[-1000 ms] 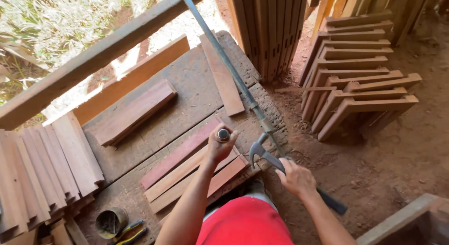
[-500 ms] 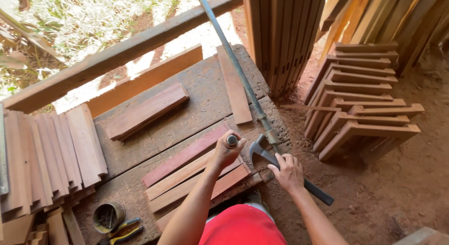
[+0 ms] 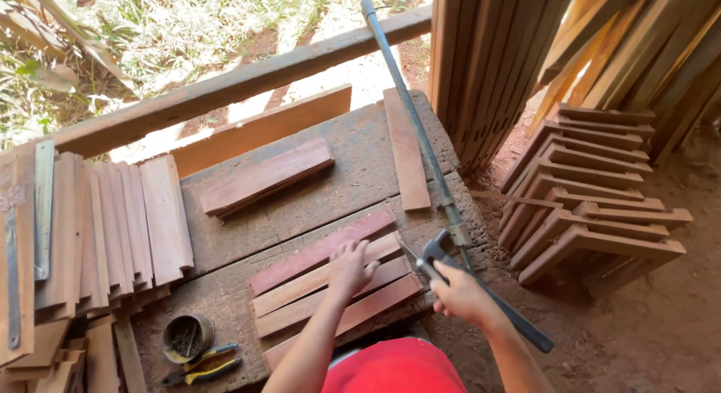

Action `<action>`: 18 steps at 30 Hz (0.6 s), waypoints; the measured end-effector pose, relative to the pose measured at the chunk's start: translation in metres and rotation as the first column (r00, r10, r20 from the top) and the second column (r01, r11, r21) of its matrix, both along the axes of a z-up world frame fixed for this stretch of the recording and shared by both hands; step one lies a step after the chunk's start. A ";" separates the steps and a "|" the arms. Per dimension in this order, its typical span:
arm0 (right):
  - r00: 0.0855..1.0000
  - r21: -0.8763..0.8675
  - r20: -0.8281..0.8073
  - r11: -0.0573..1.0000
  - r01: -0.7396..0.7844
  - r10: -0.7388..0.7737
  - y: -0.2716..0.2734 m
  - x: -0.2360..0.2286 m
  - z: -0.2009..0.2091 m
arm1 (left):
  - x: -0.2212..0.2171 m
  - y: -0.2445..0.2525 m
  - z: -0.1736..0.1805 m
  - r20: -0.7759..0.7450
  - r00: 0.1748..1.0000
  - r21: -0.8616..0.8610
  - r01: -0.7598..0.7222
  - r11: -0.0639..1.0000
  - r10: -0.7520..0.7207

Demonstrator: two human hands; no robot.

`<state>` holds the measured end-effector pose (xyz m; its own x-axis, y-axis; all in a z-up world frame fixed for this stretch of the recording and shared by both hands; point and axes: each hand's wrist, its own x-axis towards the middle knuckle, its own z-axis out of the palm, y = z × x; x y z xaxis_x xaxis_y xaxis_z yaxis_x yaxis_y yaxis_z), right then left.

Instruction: The person uses a hammer to drive nails into small wooden planks placed on a workbench. They repeatedly pick up nails from a tin can, position them on the wood, and strike them with the hammer. The person also uses a metal tool to adjust the wood pieces during the process.

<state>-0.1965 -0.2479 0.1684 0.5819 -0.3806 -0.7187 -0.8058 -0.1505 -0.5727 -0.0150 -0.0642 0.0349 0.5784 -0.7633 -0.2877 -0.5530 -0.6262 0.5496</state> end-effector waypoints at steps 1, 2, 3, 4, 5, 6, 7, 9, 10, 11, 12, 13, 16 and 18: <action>0.991 0.163 -0.042 0.978 0.130 -0.125 0.009 -0.005 0.003 | 0.000 0.016 -0.034 0.143 0.990 0.024 -0.019 1.000 0.015; 0.966 0.315 -0.101 0.913 0.260 -0.240 0.018 -0.010 0.006 | 0.000 0.032 -0.068 0.283 0.959 0.046 -0.041 0.998 0.027; 0.964 0.309 -0.109 0.914 0.264 -0.242 0.024 -0.018 -0.020 | -0.001 0.036 -0.068 0.275 0.961 0.042 -0.039 0.998 0.026; 0.921 0.445 -0.112 0.810 0.381 -0.372 0.029 -0.026 -0.047 | -0.002 0.039 -0.067 0.291 0.956 0.004 -0.047 0.999 0.043; 0.859 0.567 -0.128 0.674 0.473 -0.496 0.034 -0.035 -0.073 | -0.001 0.041 -0.067 0.310 0.949 -0.040 -0.052 0.998 0.062; 0.857 0.559 -0.128 0.677 0.479 -0.500 0.043 -0.038 -0.072 | -0.002 0.043 -0.074 0.304 0.951 -0.048 -0.049 0.998 0.061; 0.829 0.473 -0.127 0.701 0.533 -0.545 0.051 -0.039 -0.071 | -0.001 0.045 -0.081 0.385 0.920 -0.103 -0.034 0.994 0.071; 0.797 0.376 -0.121 0.716 0.588 -0.591 0.065 -0.045 -0.068 | 0.001 0.048 -0.087 0.457 0.885 -0.162 -0.014 0.987 0.087; 0.795 0.384 -0.043 0.725 0.573 -0.605 0.071 -0.050 -0.067 | 0.003 0.051 -0.088 0.492 0.869 -0.150 0.036 0.988 0.043; 0.787 0.391 0.034 0.733 0.557 -0.616 0.078 -0.056 -0.066 | 0.004 0.054 -0.088 0.525 0.851 -0.134 0.085 0.987 -0.002; 0.785 0.384 0.031 0.732 0.562 -0.619 0.085 -0.053 -0.051 | 0.006 0.061 -0.088 0.520 0.854 -0.139 0.087 0.986 -0.002; 0.810 0.330 0.049 0.775 0.539 -0.584 0.092 -0.048 -0.036 | 0.011 0.066 -0.087 0.565 0.823 -0.128 0.151 0.980 -0.053; 0.894 0.017 0.034 0.894 0.447 -0.447 0.107 -0.045 -0.022 | 0.023 0.082 -0.075 0.595 0.798 -0.161 0.233 0.959 -0.095; 0.935 -0.228 -0.040 0.914 0.335 -0.353 0.115 -0.047 -0.024 | 0.024 0.094 -0.072 0.572 0.814 -0.197 0.253 0.947 -0.098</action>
